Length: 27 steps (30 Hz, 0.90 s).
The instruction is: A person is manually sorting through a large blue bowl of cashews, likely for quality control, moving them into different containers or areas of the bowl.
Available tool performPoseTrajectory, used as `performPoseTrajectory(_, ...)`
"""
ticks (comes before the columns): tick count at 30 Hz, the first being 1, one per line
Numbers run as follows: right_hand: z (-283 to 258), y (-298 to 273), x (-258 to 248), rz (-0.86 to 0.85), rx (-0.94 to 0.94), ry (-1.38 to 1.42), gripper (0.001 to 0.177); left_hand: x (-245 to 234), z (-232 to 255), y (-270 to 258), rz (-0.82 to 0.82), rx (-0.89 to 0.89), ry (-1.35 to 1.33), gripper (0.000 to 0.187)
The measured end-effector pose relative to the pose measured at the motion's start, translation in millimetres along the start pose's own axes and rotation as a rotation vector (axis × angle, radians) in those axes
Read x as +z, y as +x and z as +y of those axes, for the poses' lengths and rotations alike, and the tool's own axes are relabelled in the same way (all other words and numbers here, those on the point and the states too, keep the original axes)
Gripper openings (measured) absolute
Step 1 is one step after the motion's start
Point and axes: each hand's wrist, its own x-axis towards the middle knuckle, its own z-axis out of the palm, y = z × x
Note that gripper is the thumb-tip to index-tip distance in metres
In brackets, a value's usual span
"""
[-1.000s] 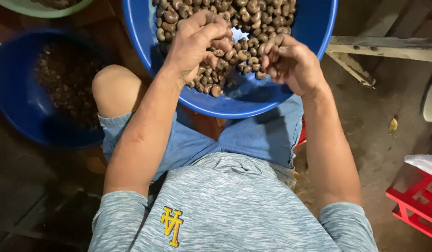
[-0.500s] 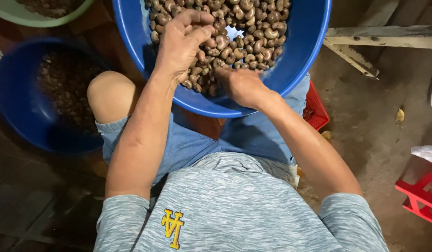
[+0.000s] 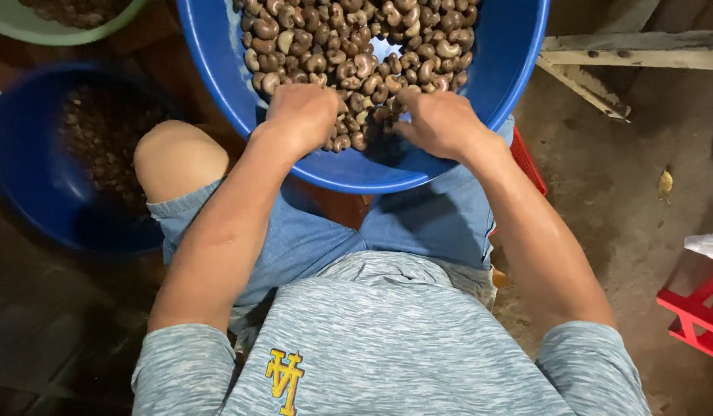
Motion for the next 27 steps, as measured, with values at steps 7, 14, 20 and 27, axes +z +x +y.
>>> performPoseTrajectory(7,-12.1,-11.9,-17.3,0.329,-0.195,0.175,0.022,-4.3,17.9,8.8,-0.130,0.006,0.126,0.009)
performPoseTrajectory(14,-30.9,-2.2,-5.8,0.232,-0.202,0.142,0.010,-36.5,25.9,-7.2,-0.221,-0.029,0.053,0.016)
performPoseTrajectory(20,-15.4,26.3,57.2,0.375,-0.261,-0.172,0.015,-70.1,7.9,-34.0,0.236,0.124,-0.663,0.014)
performPoseTrajectory(27,-22.8,37.3,60.7,0.290,-0.240,-0.453,0.013,-95.1,20.8,-45.7,0.504,-0.046,-1.679,0.017)
